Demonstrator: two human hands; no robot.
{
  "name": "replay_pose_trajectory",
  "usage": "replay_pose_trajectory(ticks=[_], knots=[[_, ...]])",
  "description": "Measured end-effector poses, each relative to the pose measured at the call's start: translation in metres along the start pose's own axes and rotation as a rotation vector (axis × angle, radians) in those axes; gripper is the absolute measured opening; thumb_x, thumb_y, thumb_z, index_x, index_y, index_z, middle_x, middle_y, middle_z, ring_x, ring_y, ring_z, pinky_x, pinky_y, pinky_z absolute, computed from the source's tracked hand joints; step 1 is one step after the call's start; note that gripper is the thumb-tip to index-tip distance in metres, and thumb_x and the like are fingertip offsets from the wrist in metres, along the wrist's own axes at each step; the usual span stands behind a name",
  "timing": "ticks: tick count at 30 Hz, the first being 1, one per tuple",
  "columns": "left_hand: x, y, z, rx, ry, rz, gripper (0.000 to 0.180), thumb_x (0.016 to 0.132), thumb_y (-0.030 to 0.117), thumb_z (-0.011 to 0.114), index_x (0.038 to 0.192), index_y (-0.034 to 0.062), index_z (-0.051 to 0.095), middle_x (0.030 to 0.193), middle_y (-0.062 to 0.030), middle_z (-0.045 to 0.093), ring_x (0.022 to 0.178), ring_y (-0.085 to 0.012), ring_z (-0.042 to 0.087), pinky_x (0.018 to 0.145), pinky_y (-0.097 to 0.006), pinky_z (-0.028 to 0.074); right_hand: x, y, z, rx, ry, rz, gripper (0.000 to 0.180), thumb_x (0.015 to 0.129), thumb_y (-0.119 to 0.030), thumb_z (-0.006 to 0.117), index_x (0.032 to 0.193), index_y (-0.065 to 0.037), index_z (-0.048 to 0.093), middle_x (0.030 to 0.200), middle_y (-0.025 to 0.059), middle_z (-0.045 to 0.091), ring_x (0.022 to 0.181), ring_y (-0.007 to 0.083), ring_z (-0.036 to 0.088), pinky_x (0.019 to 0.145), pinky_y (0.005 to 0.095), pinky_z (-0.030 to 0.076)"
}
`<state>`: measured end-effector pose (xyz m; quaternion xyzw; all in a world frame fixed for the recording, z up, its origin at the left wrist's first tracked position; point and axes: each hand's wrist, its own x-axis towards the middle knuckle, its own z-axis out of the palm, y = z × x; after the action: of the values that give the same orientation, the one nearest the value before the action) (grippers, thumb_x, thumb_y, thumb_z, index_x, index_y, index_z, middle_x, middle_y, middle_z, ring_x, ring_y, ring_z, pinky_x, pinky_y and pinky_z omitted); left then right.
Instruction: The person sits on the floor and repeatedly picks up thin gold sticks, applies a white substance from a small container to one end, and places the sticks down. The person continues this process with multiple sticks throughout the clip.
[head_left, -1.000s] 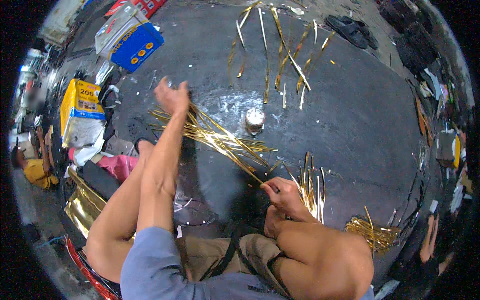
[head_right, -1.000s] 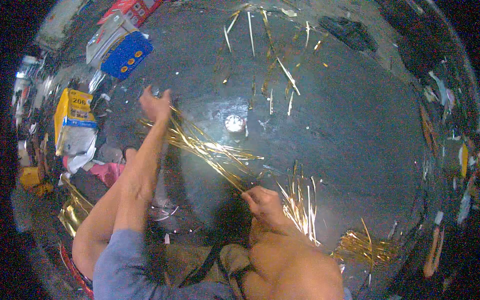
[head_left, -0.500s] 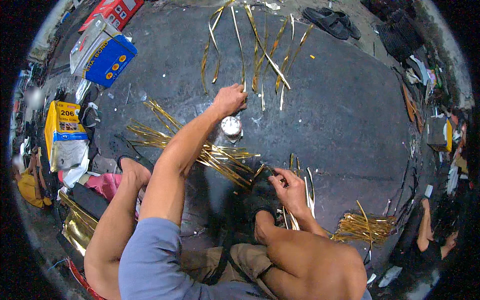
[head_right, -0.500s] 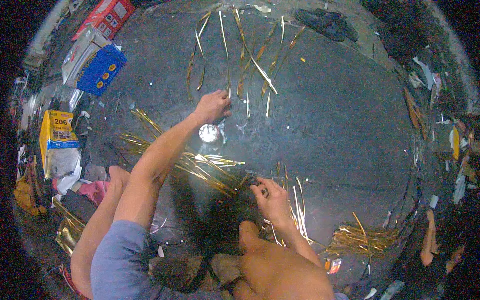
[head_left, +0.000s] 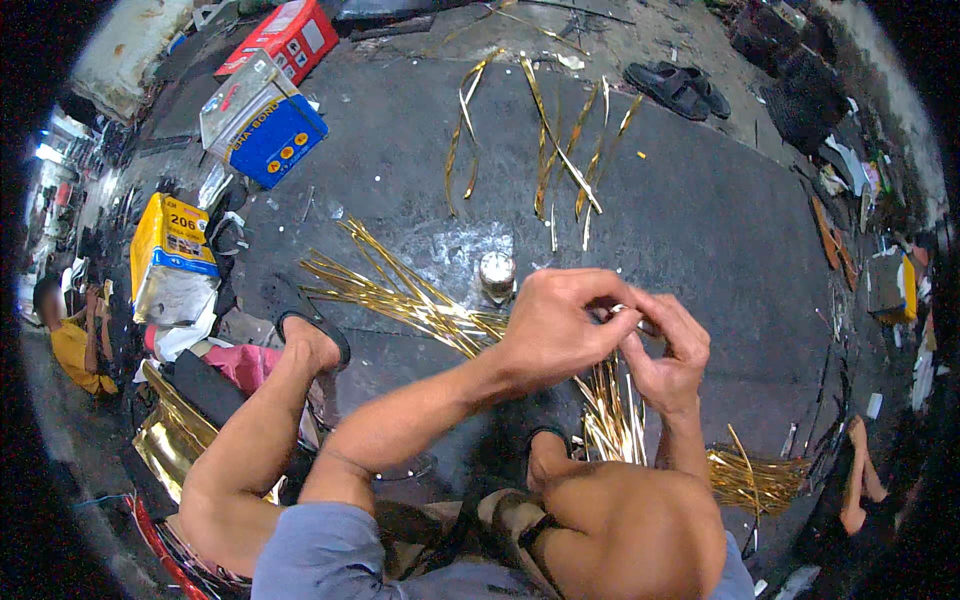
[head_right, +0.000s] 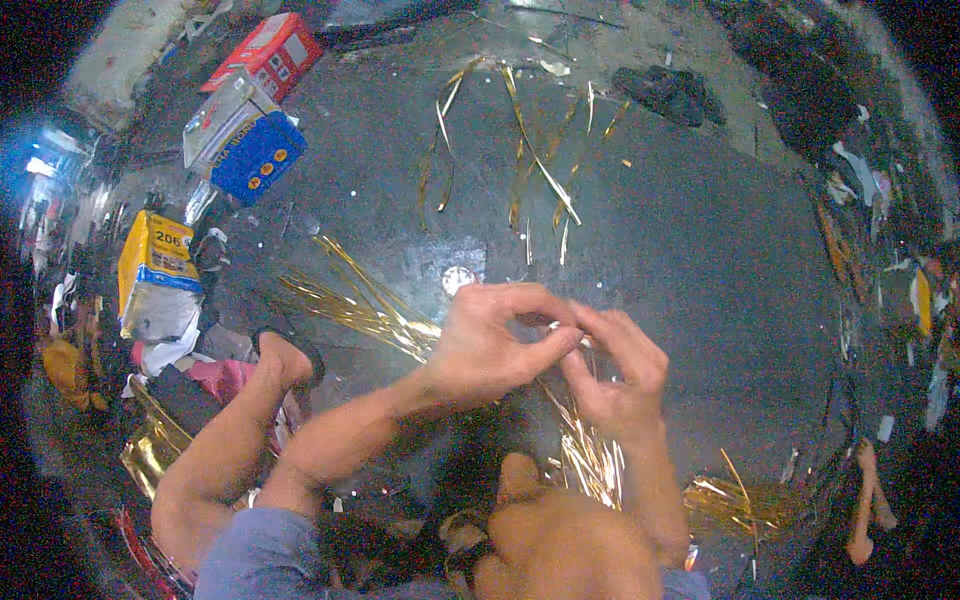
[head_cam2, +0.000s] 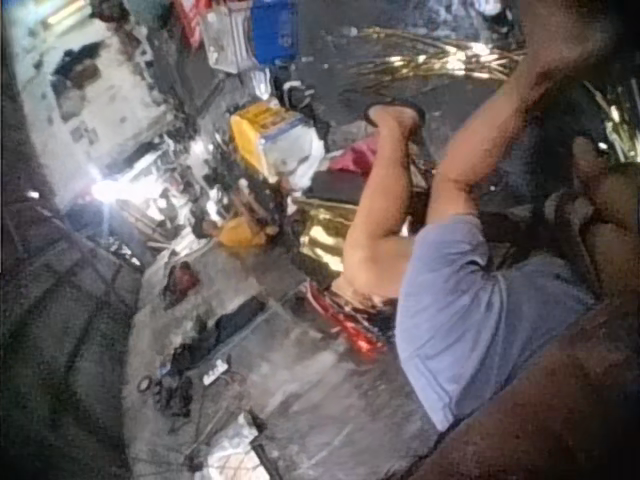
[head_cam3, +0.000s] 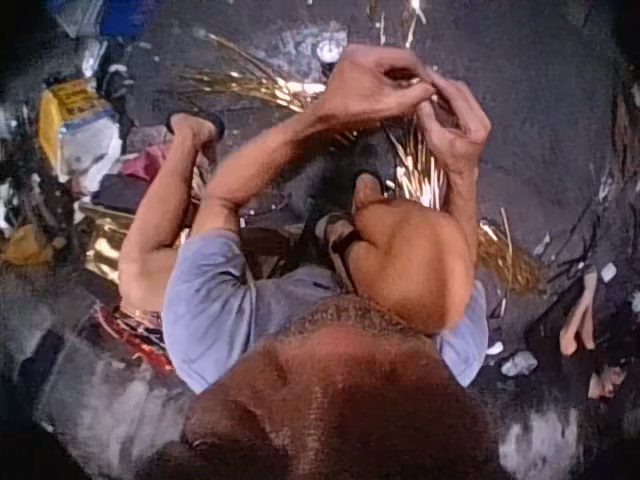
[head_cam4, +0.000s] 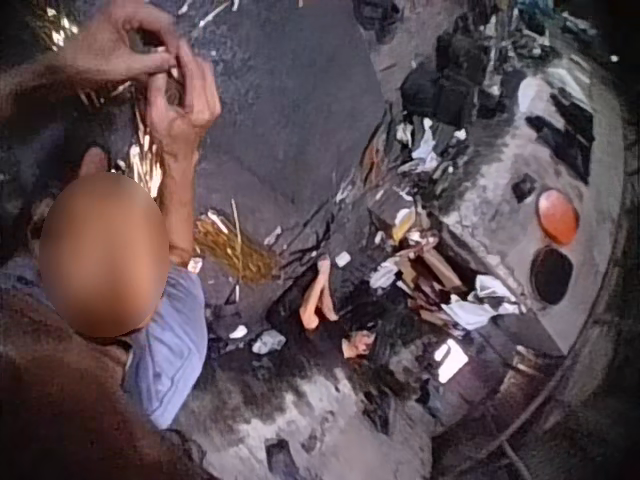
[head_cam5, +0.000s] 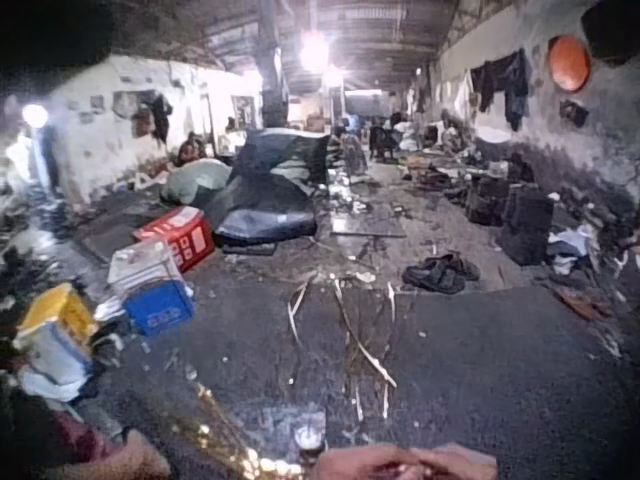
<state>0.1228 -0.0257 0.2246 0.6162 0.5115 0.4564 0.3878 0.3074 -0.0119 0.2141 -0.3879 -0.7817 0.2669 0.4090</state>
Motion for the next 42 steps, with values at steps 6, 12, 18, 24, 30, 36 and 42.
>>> replay_pose_trajectory(ticks=[6, 12, 18, 24, 30, 36, 42], knots=[[-0.032, -0.019, 0.022, -0.507, 0.204, -0.453, 0.014, 0.089, 0.008, 0.078, 0.098, -0.0018, 0.075, 0.087, -0.0055, 0.075, 0.077, -0.0083, 0.069, 0.070, -0.023, 0.055, -0.022, -0.008, 0.011, -0.038, -0.001, 0.105, 0.032, 0.075, -0.002, 0.085, 0.106, -0.003, 0.077, 0.089, 0.0121, 0.075, 0.074, 0.0220, 0.072, 0.065, 0.0314, 0.057], [-0.054, -0.038, 0.039, -0.951, 0.384, -0.442, 0.013, 0.093, 0.000, 0.073, 0.105, -0.0038, 0.072, 0.097, -0.0085, 0.075, 0.084, -0.0112, 0.070, 0.077, -0.026, 0.057, -0.023, -0.006, 0.030, -0.027, 0.080, -0.011, 0.028, 0.075, -0.001, 0.084, 0.102, -0.004, 0.078, 0.085, 0.0127, 0.074, 0.073, 0.0236, 0.072, 0.064, 0.0328, 0.057], [-0.064, -0.056, 0.034, -0.994, 0.490, -0.470, 0.008, 0.095, 0.004, 0.071, 0.099, -0.0026, 0.071, 0.091, -0.0063, 0.072, 0.083, -0.0123, 0.066, 0.079, -0.028, 0.054, -0.017, -0.009, 0.051, -0.016, 0.050, -0.050, 0.017, 0.078, -0.002, 0.081, 0.095, -0.005, 0.077, 0.081, 0.0101, 0.073, 0.067, 0.0233, 0.070, 0.060, 0.0337, 0.056], [-0.057, -0.066, -0.011, -0.974, 0.624, -0.536, 0.007, 0.090, 0.003, 0.075, 0.096, 0.0001, 0.072, 0.084, -0.0050, 0.069, 0.075, -0.0115, 0.062, 0.070, -0.026, 0.050, -0.012, -0.025, 0.070, -0.011, -0.041, -0.082, 0.010, 0.077, -0.001, 0.082, 0.085, -0.003, 0.076, 0.073, 0.0102, 0.070, 0.060, 0.0211, 0.066, 0.055, 0.0305, 0.051], [-0.039, -0.100, -0.138, -0.787, 1.029, -0.227, 0.014, 0.098, 0.010, 0.066, 0.085, 0.0039, 0.064, 0.075, -0.0042, 0.062, 0.069, -0.0131, 0.058, 0.065, -0.027, 0.045, -0.063, -0.024, 0.061, 0.134, -0.152, 0.167, 0.007, 0.080, -0.004, 0.082, 0.084, -0.002, 0.077, 0.068, 0.0069, 0.067, 0.058, 0.0124, 0.061, 0.054, 0.0280, 0.045], [-0.063, -0.093, -0.032, -0.742, 0.451, -0.354, 0.027, 0.098, 0.012, 0.068, 0.120, -0.0037, 0.070, 0.096, -0.0068, 0.072, 0.082, -0.0135, 0.064, 0.076, -0.028, 0.052, -0.024, -0.021, 0.064, 0.086, 0.042, 0.166, 0.008, 0.081, -0.004, 0.082, 0.088, -0.003, 0.078, 0.075, 0.0085, 0.071, 0.063, 0.0162, 0.067, 0.058, 0.0297, 0.051], [-0.059, -0.068, 0.003, -1.027, 0.386, -0.254, 0.016, 0.102, 0.011, 0.065, 0.100, -0.0026, 0.073, 0.095, -0.0094, 0.072, 0.080, -0.0101, 0.064, 0.072, -0.024, 0.052, -0.011, -0.020, 0.068, 0.120, 0.036, 0.083, 0.011, 0.079, -0.004, 0.082, 0.090, -0.005, 0.078, 0.076, 0.0080, 0.072, 0.062, 0.0179, 0.066, 0.057, 0.0305, 0.051]])
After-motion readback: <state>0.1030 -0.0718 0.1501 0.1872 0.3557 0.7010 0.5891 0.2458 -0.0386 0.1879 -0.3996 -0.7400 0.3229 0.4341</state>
